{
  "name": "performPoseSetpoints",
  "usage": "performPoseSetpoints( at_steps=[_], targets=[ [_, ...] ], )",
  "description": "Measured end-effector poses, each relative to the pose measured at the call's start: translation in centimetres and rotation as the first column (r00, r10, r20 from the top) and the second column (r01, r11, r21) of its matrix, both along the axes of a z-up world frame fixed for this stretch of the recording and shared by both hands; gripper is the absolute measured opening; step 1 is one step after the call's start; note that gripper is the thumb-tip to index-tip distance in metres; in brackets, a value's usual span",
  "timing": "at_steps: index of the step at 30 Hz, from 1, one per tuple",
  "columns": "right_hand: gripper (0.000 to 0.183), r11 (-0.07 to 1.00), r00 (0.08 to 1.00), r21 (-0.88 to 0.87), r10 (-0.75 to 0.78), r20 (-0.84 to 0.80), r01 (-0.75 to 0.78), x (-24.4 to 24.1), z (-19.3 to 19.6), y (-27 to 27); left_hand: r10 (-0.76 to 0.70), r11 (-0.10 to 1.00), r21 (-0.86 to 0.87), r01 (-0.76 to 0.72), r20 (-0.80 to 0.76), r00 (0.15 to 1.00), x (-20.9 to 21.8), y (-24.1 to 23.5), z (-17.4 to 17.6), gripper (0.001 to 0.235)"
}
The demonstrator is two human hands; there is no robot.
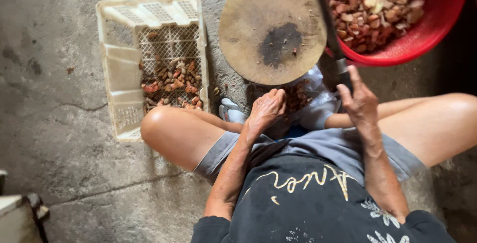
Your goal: The person sits on the floor and uses a large knife to chop reddish-brown root vegetables on a round wooden board. They pick up pieces from a white plastic crate, slice them into smaller chunks, and place the cut pieces into a red basket. The process is repeated continuously throughout the clip.
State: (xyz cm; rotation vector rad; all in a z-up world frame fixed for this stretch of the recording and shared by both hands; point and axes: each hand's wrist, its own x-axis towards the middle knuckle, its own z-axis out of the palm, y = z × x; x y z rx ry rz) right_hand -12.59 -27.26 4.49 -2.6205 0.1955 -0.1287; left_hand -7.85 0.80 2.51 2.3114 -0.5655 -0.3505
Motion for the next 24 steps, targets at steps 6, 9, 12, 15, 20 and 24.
performPoseSetpoints(
  at_steps=[6,9,12,15,20,24],
  targets=[
    [0.059,0.977,0.975,-0.019,0.208,-0.08,-0.21,3.5,-1.5,5.1,0.195,0.955,-0.256,-0.15,0.159,0.968,1.3,7.3,9.8,0.009],
    [0.053,0.946,0.956,-0.141,0.295,0.009,-0.291,4.5,-2.2,6.1,0.429,0.841,-0.447,-0.305,0.208,0.879,0.0,16.1,12.0,0.011],
    [0.052,0.981,0.971,-0.072,0.169,-0.169,-0.183,4.3,-3.1,5.6,0.722,0.517,-0.7,-0.492,0.048,0.69,0.6,27.2,9.0,0.015],
    [0.052,0.962,0.964,-0.157,0.192,-0.186,-0.222,3.6,-3.8,4.1,0.959,0.252,-0.518,-0.817,0.024,0.281,-0.7,37.3,2.7,0.028],
    [0.054,0.977,0.961,-0.067,0.184,-0.205,-0.201,4.0,-5.2,2.6,0.923,-0.051,-0.183,-0.982,-0.384,0.024,1.9,45.5,-13.8,0.025],
    [0.048,0.918,0.939,-0.207,0.32,-0.124,-0.339,3.5,-4.9,2.3,0.971,0.215,0.23,-0.949,-0.157,0.182,3.2,44.8,-25.5,0.03]
  ],
)
